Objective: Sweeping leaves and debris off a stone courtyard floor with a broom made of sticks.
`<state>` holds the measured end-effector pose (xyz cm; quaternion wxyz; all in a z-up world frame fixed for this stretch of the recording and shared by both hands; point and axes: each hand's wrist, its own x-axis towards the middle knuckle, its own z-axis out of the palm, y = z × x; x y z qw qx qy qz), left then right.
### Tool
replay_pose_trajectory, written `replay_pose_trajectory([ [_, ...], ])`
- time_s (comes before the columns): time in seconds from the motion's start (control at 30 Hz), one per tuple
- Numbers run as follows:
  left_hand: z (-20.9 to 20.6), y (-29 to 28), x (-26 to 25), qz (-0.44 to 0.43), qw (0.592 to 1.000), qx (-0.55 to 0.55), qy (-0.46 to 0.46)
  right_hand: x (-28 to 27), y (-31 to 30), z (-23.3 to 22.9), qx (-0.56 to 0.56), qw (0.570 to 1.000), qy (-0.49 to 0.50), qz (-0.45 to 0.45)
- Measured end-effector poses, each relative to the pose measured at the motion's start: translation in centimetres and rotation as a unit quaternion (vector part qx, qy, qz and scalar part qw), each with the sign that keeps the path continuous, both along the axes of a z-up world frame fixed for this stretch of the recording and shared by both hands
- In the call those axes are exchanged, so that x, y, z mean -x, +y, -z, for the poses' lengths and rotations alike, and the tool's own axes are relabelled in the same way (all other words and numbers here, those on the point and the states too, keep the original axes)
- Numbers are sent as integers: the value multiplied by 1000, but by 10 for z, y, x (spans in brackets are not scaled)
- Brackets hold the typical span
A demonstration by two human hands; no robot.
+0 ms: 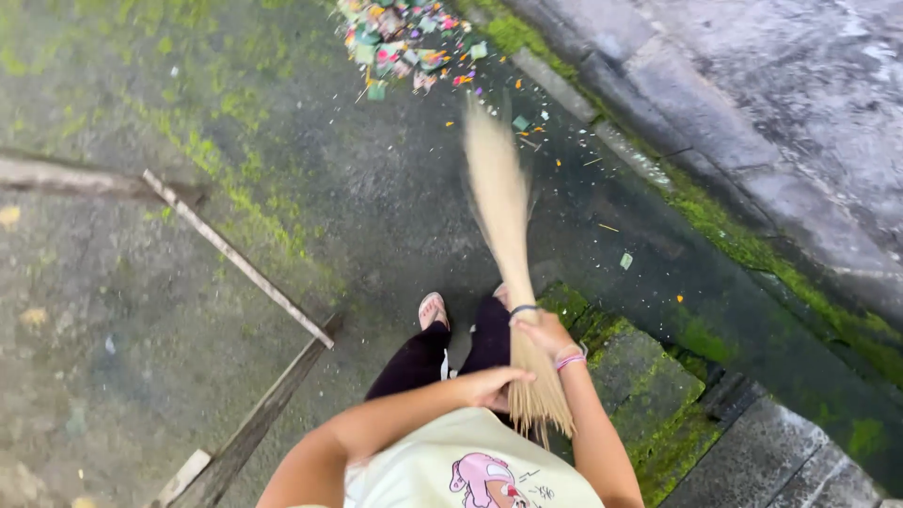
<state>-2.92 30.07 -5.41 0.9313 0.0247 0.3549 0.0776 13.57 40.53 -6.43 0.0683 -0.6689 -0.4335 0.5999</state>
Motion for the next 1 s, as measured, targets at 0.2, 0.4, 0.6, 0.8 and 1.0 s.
replay_pose_trajectory([
  [0.2, 58, -16, -16, 27, 997, 51, -60, 13, -14, 56, -6, 982, 23, -187],
  [0.4, 55, 34, -51, -5, 997, 71, 22, -34, 35, 100, 144, 963, 7, -229],
  [0.6, 23, 112, -126, 37, 994, 28, 94, -138, 84, 94, 150, 988, 6, -30],
  [0.8, 13, 120, -211, 269, 961, -55, 26, -243, 16, 20, 35, 988, 57, 140],
  [1.0, -51, 91, -309, 512, 847, -87, -112, -307, -112, -60, 83, 913, 58, 395],
])
